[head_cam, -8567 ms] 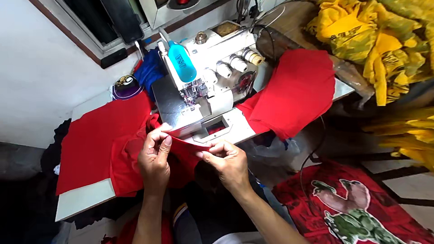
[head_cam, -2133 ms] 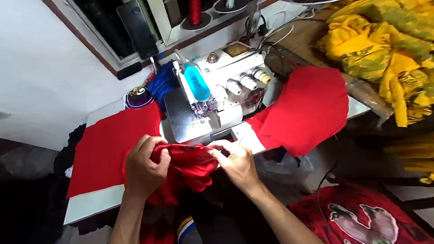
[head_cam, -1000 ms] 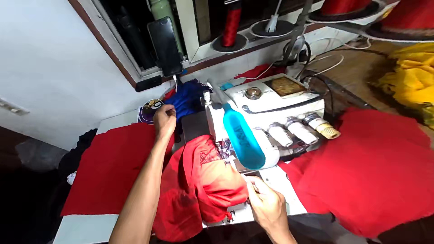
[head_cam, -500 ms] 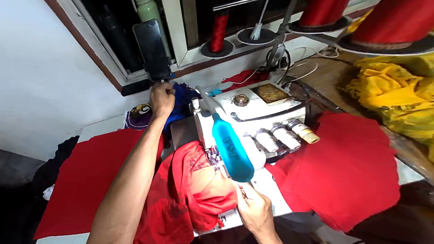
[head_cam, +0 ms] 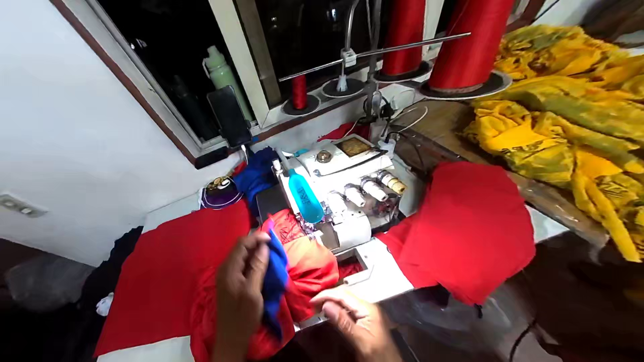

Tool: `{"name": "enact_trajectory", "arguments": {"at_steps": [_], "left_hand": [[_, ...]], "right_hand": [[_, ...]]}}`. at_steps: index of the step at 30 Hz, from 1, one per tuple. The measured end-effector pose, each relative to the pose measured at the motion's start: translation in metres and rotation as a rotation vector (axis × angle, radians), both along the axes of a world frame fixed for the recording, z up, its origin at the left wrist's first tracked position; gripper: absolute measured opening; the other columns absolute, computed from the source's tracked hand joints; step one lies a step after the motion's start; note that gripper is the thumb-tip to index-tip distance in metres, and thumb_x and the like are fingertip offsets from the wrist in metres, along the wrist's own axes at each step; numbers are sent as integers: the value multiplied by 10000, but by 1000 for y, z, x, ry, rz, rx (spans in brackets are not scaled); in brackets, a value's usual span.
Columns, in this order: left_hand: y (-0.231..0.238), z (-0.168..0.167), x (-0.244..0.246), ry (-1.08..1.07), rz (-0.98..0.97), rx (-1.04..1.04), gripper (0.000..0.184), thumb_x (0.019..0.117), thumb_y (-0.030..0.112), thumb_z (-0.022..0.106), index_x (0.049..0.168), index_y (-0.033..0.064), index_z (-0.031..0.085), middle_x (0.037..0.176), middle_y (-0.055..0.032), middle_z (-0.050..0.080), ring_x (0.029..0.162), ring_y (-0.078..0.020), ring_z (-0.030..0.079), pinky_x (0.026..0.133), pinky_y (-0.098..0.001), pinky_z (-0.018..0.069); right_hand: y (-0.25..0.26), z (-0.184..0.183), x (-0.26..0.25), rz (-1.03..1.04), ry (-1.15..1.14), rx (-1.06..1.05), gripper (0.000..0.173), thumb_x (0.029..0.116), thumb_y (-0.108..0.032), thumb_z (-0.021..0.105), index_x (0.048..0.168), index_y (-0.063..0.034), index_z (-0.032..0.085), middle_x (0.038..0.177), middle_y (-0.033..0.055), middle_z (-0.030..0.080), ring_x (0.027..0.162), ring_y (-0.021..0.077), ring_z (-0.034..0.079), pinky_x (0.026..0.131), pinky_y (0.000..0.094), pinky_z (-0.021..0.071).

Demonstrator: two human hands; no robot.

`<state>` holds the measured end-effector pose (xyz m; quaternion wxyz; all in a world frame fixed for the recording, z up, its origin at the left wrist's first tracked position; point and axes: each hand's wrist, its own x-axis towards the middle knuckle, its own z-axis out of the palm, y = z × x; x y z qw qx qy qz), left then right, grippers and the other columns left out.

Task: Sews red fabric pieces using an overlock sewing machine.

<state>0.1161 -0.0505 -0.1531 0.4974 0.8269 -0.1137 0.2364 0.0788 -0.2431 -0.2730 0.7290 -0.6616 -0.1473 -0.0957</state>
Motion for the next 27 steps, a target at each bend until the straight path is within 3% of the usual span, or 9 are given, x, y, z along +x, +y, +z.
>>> {"name": "enact_trajectory", "arguments": {"at_steps": [2,4,7,14,18,22,24,25,27], "left_hand": [[-20,-28,-34,42,-63,-107,178,973,-5,559,1070,-41,703,1039,-58,747,956,-81,712,870,-256,607],[-32,-43,-58,126,-34,-229,172,959,-54,562,1074,-68,689,1024,-72,747,937,-83,719,860,-252,610],[-38,-52,-80,197,-6,-317,155,962,-47,580,1094,-60,661,996,-38,736,885,-56,709,815,-235,610],[-38,-58,-82,298,-112,-264,150,908,-14,636,1040,-42,701,964,-55,733,869,-79,709,795,-256,615],[-38,-72,-79,208,-56,-48,146,903,57,694,1006,-33,746,966,-64,738,860,-48,707,776,-211,610],[-27,-71,-67,61,79,162,179,904,107,658,989,2,775,952,-51,764,882,-36,719,821,-203,597],[-17,-59,-63,60,7,-40,173,955,90,574,1003,38,732,954,-1,739,895,-29,701,818,-212,596],[-13,-55,-63,66,-71,-216,167,985,132,556,998,91,717,948,33,727,889,-27,690,806,-210,587],[-15,-55,-71,159,-256,-548,206,993,275,579,1002,173,758,965,66,715,905,-25,668,803,-215,565]], "right_hand": [[10,16,-11,277,143,163,447,1007,-418,615,1163,-15,728,1075,14,758,991,65,709,909,304,594],[14,31,-13,260,301,288,243,949,-246,722,1064,-32,733,972,11,763,908,84,724,849,302,612],[8,41,-12,128,338,285,99,912,-70,730,987,-9,755,890,39,763,825,101,731,783,288,626],[4,33,-16,-27,310,70,137,876,-209,779,879,-75,758,743,-26,718,623,38,654,599,229,567],[6,32,-20,-170,262,-86,404,721,-442,901,739,-113,668,669,-73,637,611,-19,593,570,188,502],[4,30,-19,-155,85,-174,441,711,-450,894,671,-97,633,634,-56,596,586,-36,534,523,167,429],[-3,35,-15,-140,5,-214,286,802,-340,849,771,-91,710,728,-27,682,671,-7,628,602,179,526],[-5,39,-13,-172,-27,-254,110,831,-207,773,845,-99,756,782,-15,712,726,13,665,657,193,559],[-8,43,-8,-233,-68,-313,136,884,-112,677,943,-143,796,858,-34,737,808,10,682,735,188,570]]}}
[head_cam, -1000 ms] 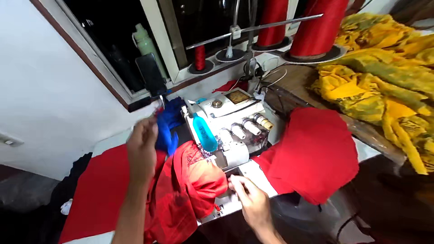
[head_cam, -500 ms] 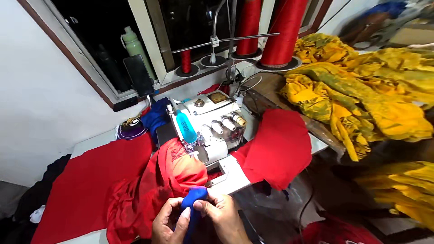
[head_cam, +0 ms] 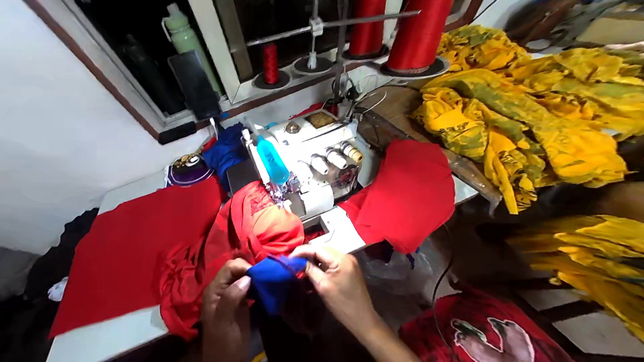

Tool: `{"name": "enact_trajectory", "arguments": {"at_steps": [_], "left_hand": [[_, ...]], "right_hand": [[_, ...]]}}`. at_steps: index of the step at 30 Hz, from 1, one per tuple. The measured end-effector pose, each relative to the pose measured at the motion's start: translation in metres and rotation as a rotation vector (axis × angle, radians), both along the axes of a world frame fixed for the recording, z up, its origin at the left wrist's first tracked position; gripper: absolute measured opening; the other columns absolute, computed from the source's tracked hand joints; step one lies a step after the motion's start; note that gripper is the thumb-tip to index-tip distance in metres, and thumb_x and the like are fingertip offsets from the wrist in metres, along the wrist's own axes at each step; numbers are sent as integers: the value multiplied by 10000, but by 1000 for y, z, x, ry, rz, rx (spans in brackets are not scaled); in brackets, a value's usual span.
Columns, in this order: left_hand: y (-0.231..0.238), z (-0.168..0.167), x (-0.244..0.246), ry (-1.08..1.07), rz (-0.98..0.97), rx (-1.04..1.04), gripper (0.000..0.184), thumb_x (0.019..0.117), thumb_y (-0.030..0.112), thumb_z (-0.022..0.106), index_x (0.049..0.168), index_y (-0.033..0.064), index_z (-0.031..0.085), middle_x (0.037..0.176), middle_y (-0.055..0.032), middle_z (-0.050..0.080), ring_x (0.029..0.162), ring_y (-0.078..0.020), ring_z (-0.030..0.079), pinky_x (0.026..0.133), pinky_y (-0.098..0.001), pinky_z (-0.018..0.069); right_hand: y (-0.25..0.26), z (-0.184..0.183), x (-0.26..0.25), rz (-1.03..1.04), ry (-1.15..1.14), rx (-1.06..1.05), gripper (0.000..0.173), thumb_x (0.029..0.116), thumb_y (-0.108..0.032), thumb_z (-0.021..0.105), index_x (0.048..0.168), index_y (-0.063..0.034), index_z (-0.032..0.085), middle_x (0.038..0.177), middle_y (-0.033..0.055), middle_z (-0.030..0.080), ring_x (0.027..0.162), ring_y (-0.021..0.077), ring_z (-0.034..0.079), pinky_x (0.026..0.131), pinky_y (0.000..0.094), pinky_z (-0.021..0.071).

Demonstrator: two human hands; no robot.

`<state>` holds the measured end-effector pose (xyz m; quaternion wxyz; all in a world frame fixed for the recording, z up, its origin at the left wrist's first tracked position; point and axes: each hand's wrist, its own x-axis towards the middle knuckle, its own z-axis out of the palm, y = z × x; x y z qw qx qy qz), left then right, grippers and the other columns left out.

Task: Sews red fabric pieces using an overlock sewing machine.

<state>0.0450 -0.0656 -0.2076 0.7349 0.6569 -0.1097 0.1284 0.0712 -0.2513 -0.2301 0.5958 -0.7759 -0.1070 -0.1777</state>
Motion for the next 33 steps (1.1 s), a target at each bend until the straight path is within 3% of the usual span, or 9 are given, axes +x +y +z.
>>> {"name": "enact_trajectory", "arguments": {"at_steps": [3,5,7,9,14,19,22,28,33], "left_hand": [[-24,-16,-16,359,-152,-194,394,917,396,703,1114,56,697,1016,-19,732,917,-97,704,791,-298,601],[-36,-15,-9,449,-74,-187,286,920,231,703,1054,-20,679,921,-78,718,825,-140,704,743,-327,606],[-38,-1,2,370,-1,-170,138,955,95,647,979,-35,688,859,-100,714,787,-142,701,746,-316,604],[-36,6,8,307,29,-123,121,953,90,656,942,-18,709,827,-98,718,759,-134,697,727,-297,597],[-38,-5,6,383,110,-100,155,983,57,608,949,-44,721,865,-128,726,795,-170,715,760,-326,615],[-41,-1,7,339,170,-53,105,943,27,668,982,-40,738,858,-132,742,795,-171,728,758,-317,623],[-44,-7,1,259,230,-44,95,920,4,687,983,-57,724,852,-128,740,789,-159,728,753,-294,623],[-42,-20,1,-75,520,392,89,831,93,763,895,31,760,894,-30,718,806,-66,701,707,-202,613],[-47,-22,-2,-150,523,469,97,880,86,715,889,8,772,910,-44,723,808,-36,692,700,-164,596]], "right_hand": [[-3,-2,7,-11,-33,-32,228,871,-72,625,959,-183,803,900,-77,750,843,0,681,762,203,569],[-1,-9,9,-35,-16,-38,209,883,-109,657,960,-227,812,914,-108,746,851,3,674,763,219,566],[0,-16,4,-92,22,8,163,945,-181,673,1050,-201,796,983,-82,748,913,42,689,808,262,584],[0,-17,-5,-75,69,126,220,1033,-281,594,1110,-136,741,980,-38,723,899,70,686,805,271,592],[7,-25,-30,213,232,179,338,939,-433,721,835,-111,715,734,-56,671,662,8,631,607,199,538],[6,-8,-14,183,393,391,228,936,-288,739,1014,-74,751,794,-1,719,665,81,665,599,222,564],[13,-8,-8,104,351,491,145,919,-194,758,974,-59,759,729,26,705,573,86,620,532,215,527],[24,-7,-15,-113,208,315,160,844,-240,816,938,-118,775,751,-45,725,636,31,674,576,189,576],[24,-6,-18,-91,101,240,116,901,-205,762,959,-110,794,831,-45,753,736,13,704,672,168,600]]}}
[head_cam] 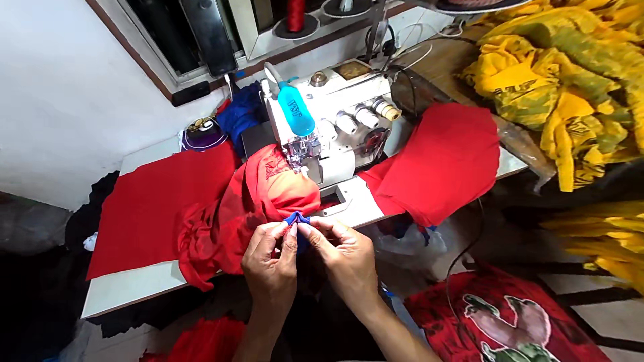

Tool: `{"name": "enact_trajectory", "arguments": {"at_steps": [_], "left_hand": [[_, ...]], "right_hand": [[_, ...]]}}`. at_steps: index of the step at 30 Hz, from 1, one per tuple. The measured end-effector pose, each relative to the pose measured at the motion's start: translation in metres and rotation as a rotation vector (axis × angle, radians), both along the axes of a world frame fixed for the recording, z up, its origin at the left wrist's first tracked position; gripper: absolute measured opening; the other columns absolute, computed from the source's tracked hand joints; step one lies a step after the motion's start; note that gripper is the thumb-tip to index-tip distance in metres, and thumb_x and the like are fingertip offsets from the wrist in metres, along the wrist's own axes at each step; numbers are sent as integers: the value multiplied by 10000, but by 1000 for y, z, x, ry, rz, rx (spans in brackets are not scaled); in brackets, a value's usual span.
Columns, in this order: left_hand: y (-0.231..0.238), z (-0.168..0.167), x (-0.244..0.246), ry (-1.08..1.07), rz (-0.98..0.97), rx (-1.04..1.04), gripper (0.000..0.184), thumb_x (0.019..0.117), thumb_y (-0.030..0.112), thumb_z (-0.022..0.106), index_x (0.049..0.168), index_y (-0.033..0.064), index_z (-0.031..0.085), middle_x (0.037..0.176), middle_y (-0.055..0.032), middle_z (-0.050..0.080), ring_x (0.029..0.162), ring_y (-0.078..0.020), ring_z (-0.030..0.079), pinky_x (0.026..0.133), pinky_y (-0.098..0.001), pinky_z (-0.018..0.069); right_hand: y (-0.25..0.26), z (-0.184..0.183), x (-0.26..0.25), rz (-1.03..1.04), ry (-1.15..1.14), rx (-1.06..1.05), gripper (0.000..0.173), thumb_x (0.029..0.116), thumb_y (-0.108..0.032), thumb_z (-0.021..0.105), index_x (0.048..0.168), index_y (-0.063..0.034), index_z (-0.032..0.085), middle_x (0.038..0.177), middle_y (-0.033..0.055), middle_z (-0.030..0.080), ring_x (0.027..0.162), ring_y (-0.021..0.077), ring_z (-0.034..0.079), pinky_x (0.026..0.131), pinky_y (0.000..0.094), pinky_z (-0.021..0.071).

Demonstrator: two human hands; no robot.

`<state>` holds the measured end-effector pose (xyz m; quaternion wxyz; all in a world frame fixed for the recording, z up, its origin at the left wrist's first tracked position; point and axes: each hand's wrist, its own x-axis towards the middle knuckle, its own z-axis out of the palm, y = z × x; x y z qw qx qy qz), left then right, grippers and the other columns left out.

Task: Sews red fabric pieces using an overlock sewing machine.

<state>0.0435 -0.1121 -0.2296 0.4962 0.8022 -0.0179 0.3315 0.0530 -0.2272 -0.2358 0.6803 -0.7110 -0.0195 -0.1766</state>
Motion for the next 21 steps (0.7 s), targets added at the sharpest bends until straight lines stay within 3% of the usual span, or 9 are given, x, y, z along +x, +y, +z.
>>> {"name": "enact_trajectory", "arguments": {"at_steps": [4,7,9,10,12,15,18,21], "left_hand": [[-2,-2,0,-28,-23,89,126,903,91,697,905,-8,776,945,-72,729,895,-49,702,774,-166,596],[0,-5,0,-30,-76,180,166,896,139,735,966,-8,770,1027,-86,727,1000,-75,694,880,-195,585],[3,-8,1,-49,-72,221,207,853,162,779,965,-12,766,1035,-96,732,1018,-81,696,902,-197,578],[5,-9,3,-67,-61,218,165,844,136,775,931,-4,771,1003,-88,741,992,-76,704,885,-191,582],[10,-2,5,-72,-85,171,91,872,111,756,888,26,782,948,-50,751,923,-62,713,826,-191,601],[14,17,0,-2,-289,-34,99,924,124,712,901,47,771,945,-32,741,934,-101,707,836,-245,607],[26,35,-9,96,-612,-530,103,941,175,679,913,120,761,923,-7,730,931,-102,694,859,-284,572],[54,56,-5,256,-763,-757,133,938,229,657,912,164,770,854,-12,721,724,-97,694,666,-273,599]], "right_hand": [[-3,1,-1,27,4,-32,144,943,-220,705,978,-122,805,872,-53,761,784,11,711,710,176,605],[-7,2,-5,86,45,28,227,991,-197,584,1015,-94,785,793,-53,725,679,16,665,615,189,566],[-9,2,-9,139,52,46,298,983,-141,498,1056,-66,777,841,-41,733,696,16,660,628,199,563],[-9,2,-10,156,52,34,301,963,-119,492,1065,-70,771,892,-35,746,737,19,672,659,207,572],[-6,5,-7,100,44,-58,227,895,-136,604,1069,-117,749,914,-56,725,740,3,660,641,192,564],[-16,6,20,-33,-51,-323,405,784,-184,717,1186,-142,717,1094,4,659,761,40,607,621,224,530],[-42,-16,40,-49,-174,-492,276,849,-152,689,1113,-156,770,1091,7,710,891,97,671,755,310,582],[-64,-44,22,166,-99,-485,198,865,-131,691,1022,-194,793,1029,-62,748,937,49,701,817,286,605]]}}
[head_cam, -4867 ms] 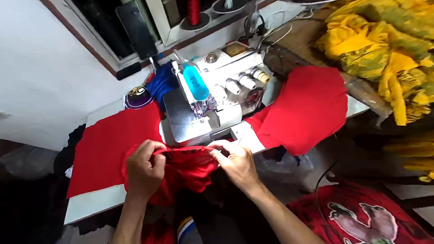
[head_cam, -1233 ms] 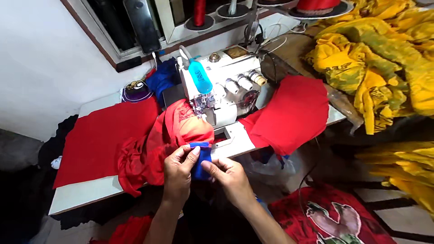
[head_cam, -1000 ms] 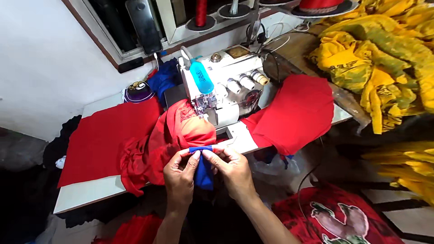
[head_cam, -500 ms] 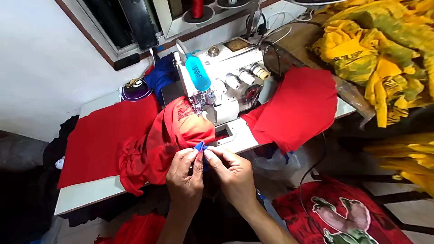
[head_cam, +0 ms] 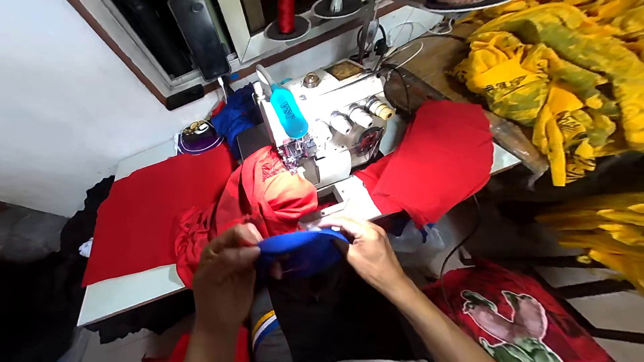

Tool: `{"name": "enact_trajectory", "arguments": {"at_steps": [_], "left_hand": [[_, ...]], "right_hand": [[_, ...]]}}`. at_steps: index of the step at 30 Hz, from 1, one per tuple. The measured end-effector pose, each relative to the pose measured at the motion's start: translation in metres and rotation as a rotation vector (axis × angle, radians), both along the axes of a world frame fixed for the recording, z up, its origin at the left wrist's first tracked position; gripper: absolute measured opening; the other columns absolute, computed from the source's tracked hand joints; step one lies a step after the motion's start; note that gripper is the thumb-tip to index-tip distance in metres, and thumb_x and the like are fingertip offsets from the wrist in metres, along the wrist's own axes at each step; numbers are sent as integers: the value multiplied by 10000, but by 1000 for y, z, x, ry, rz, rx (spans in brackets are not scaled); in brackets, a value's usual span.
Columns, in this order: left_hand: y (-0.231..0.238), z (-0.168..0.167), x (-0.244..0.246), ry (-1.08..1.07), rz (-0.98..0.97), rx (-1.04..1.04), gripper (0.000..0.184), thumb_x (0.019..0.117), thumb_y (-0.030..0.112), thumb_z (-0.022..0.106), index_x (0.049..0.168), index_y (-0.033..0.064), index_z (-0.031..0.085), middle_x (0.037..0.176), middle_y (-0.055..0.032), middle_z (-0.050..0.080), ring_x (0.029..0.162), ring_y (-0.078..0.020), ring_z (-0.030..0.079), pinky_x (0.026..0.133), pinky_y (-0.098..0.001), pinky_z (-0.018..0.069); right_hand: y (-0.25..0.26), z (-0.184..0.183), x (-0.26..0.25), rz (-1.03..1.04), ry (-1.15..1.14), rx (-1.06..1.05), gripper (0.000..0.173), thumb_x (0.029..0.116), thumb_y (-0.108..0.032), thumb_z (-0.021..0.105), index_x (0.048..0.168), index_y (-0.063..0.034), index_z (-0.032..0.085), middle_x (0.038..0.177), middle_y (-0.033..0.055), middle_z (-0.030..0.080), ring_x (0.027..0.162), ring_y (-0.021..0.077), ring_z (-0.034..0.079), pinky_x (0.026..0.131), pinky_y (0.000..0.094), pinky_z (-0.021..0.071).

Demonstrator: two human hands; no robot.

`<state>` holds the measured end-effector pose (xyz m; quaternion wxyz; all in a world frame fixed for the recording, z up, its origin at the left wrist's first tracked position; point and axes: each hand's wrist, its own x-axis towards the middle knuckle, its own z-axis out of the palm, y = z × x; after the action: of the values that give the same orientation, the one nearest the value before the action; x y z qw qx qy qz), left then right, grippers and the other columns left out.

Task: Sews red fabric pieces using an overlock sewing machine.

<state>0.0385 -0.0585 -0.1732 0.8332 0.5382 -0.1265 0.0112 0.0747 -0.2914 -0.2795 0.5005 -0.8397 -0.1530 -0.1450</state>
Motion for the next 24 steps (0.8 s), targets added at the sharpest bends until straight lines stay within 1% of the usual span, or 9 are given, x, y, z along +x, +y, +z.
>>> {"name": "enact_trajectory", "arguments": {"at_steps": [1,3,6,8,10,11,16,20,24], "left_hand": [[5,4,3,71,-40,46,123,930,195,653,895,146,760,814,-29,709,634,-94,672,581,-256,587],[3,7,13,206,-109,319,87,919,157,673,877,106,729,724,-22,678,511,-59,600,459,-208,518],[-11,13,27,188,-232,805,142,968,214,665,959,106,757,727,26,692,537,-40,596,497,-206,516],[-16,22,32,38,-243,988,117,966,186,680,935,121,772,733,42,704,564,-36,625,528,-207,548],[-13,30,36,-69,-193,1092,57,913,178,733,901,159,786,712,72,704,564,-18,627,527,-199,546],[-9,29,37,-88,-170,1107,41,896,194,756,891,170,789,715,79,711,575,-15,636,533,-199,553],[8,11,29,-80,-202,1137,116,924,290,720,949,191,775,837,95,698,707,-16,654,645,-204,575],[8,13,29,-70,-165,1103,70,916,227,727,936,181,776,824,79,685,673,-25,640,596,-197,560],[6,7,29,-186,-144,1160,202,928,400,691,989,225,772,861,130,643,829,21,627,715,-171,537]], "right_hand": [[-7,-2,-6,152,109,79,185,888,-181,724,1061,-174,788,1035,-63,752,938,33,700,832,261,604],[-13,14,-8,455,279,317,452,904,-368,779,1279,-124,714,1170,-3,736,1049,100,697,932,310,595],[-5,56,-2,634,281,355,529,1041,-480,539,1453,-151,591,1365,-25,656,1213,83,631,1036,306,542],[1,68,1,636,341,300,378,1079,-369,492,1301,-148,703,1129,-83,729,1004,-30,658,893,191,552],[3,63,4,595,358,287,242,1037,-294,595,1012,-130,772,823,-89,707,742,-45,626,685,149,521],[2,59,4,564,338,268,210,1006,-280,647,940,-130,778,775,-86,711,706,-35,635,657,154,529],[1,47,-6,402,282,218,162,933,-337,735,896,-190,792,739,-105,718,671,-16,656,616,171,550],[5,49,-7,347,259,203,157,945,-327,719,891,-203,799,741,-112,723,656,-17,650,600,171,541],[7,49,-11,296,202,189,148,950,-302,707,898,-201,801,737,-121,725,654,-43,649,597,146,539]]}}
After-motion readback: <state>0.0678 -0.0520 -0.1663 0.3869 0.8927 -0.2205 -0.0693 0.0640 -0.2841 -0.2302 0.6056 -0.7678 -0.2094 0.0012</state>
